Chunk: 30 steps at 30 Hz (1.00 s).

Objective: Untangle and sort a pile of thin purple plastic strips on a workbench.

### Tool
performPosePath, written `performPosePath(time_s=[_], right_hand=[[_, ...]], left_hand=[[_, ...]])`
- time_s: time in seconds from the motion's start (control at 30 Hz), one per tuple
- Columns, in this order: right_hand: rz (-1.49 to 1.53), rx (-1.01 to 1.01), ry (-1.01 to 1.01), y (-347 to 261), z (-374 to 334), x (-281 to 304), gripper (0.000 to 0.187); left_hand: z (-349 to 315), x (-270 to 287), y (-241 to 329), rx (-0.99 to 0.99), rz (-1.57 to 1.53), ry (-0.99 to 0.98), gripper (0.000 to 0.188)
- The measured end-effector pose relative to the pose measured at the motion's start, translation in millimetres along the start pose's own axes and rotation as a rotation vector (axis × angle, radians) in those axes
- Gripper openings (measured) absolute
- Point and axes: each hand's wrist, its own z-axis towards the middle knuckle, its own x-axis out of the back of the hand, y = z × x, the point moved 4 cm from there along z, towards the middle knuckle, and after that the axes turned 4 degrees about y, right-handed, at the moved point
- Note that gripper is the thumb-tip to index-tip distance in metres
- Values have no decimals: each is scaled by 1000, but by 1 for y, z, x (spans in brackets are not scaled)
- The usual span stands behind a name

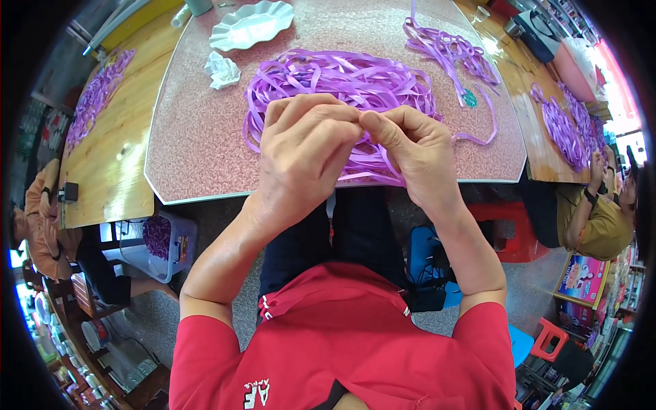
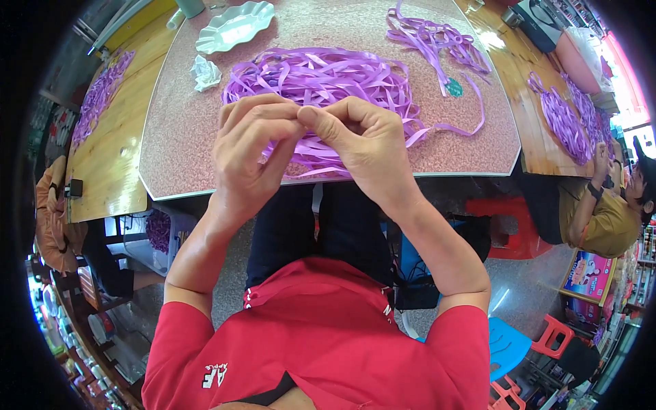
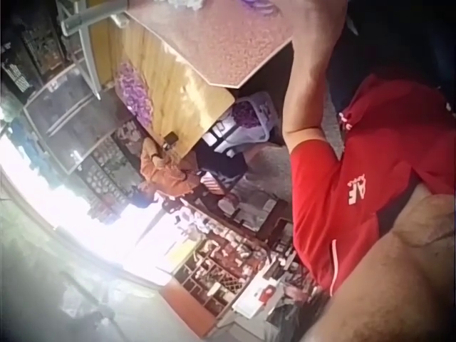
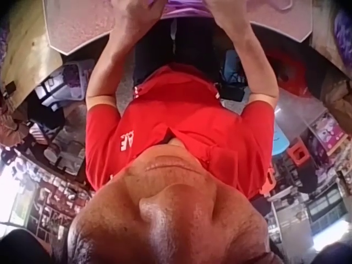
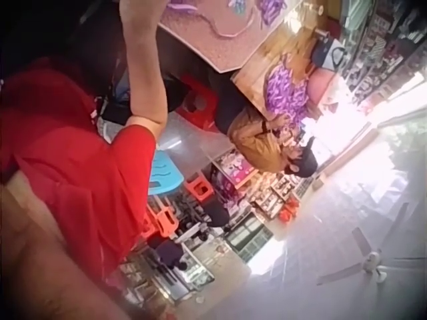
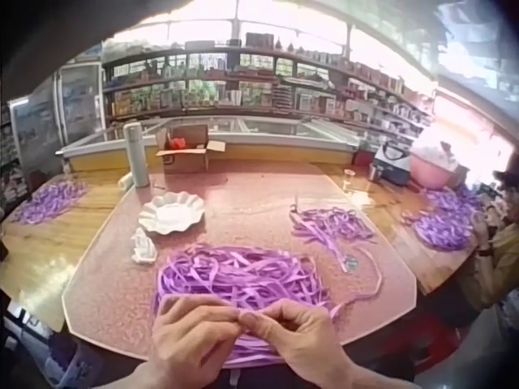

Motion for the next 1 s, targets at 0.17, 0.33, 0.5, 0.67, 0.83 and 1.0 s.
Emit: performPosePath(time_s=[0.17,0.33,0.5,0.67,0.83,1.0], right_hand=[[-73,-57,-107,-5,7,1,15],[-41,-77,-80,-6,7,-2,12],[63,-52,-39,-2,1,-7,12],[94,149,83,-6,-6,-13,8],[-94,400,84,-5,-5,-8,10],[-495,804,28,-27,-6,-6,19]], left_hand=[[2,2,-1,-180,112,-57,19],[1,0,-5,-134,24,-39,18],[-11,-9,-7,267,-339,20,12],[-26,-25,-14,861,-1148,196,14],[-24,-30,-15,1008,-1395,184,15],[-21,-31,-21,1088,-1442,114,17]])
